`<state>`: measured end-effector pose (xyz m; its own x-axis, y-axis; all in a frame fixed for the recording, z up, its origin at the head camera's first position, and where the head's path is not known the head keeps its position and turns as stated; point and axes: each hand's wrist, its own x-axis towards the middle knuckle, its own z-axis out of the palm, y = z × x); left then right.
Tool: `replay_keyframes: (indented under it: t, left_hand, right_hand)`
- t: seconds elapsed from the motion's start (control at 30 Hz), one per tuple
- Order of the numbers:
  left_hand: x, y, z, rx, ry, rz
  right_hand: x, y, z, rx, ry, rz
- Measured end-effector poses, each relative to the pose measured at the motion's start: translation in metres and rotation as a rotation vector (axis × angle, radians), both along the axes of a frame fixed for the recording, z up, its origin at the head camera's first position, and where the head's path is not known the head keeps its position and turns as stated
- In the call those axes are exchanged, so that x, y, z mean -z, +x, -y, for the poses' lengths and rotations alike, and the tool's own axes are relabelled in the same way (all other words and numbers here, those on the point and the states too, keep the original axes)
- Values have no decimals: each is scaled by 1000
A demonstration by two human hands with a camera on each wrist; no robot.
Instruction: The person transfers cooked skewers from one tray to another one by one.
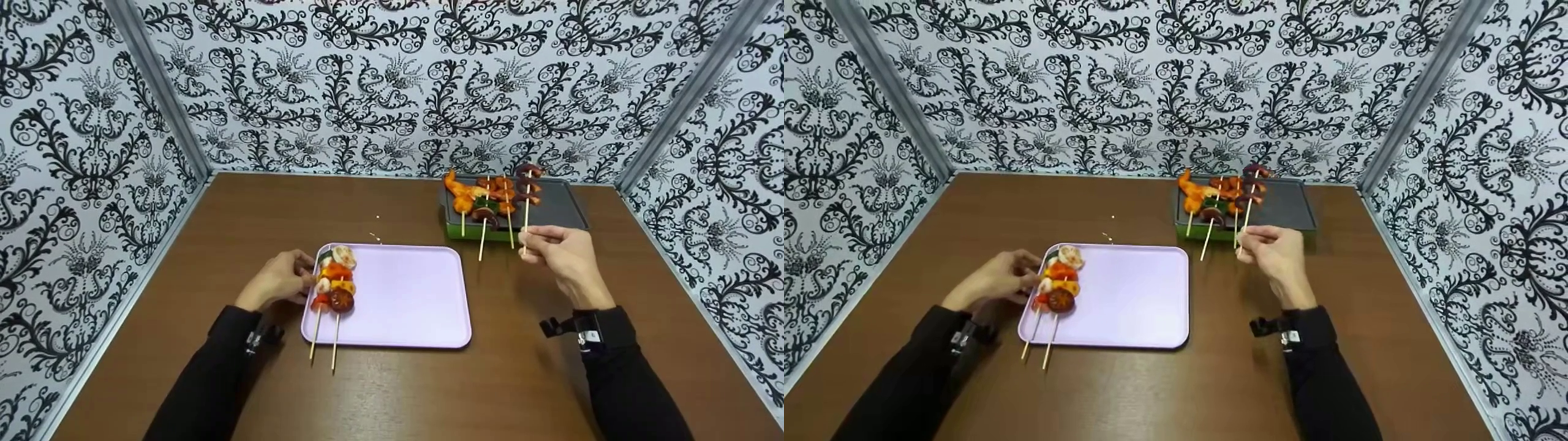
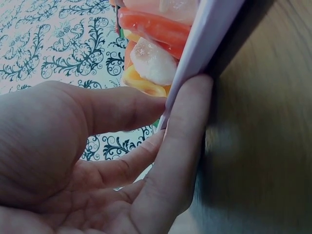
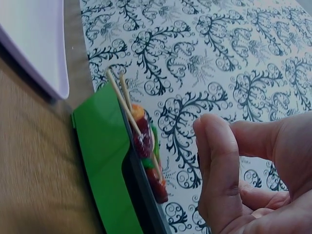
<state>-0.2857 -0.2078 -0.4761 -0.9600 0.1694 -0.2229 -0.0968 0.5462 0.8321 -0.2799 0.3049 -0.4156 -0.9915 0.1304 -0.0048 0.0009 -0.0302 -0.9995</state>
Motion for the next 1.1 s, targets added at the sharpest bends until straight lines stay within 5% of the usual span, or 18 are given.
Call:
replay_keyframes:
  t: [0.63, 1.1]
  left_hand:
    - [1, -1, -1, -11, 39, 13]
    - [2, -1, -1, -10, 29, 7]
  right_hand:
    - [-6, 21, 38, -132, 42, -17]
    - [3, 32, 76, -230, 128, 9]
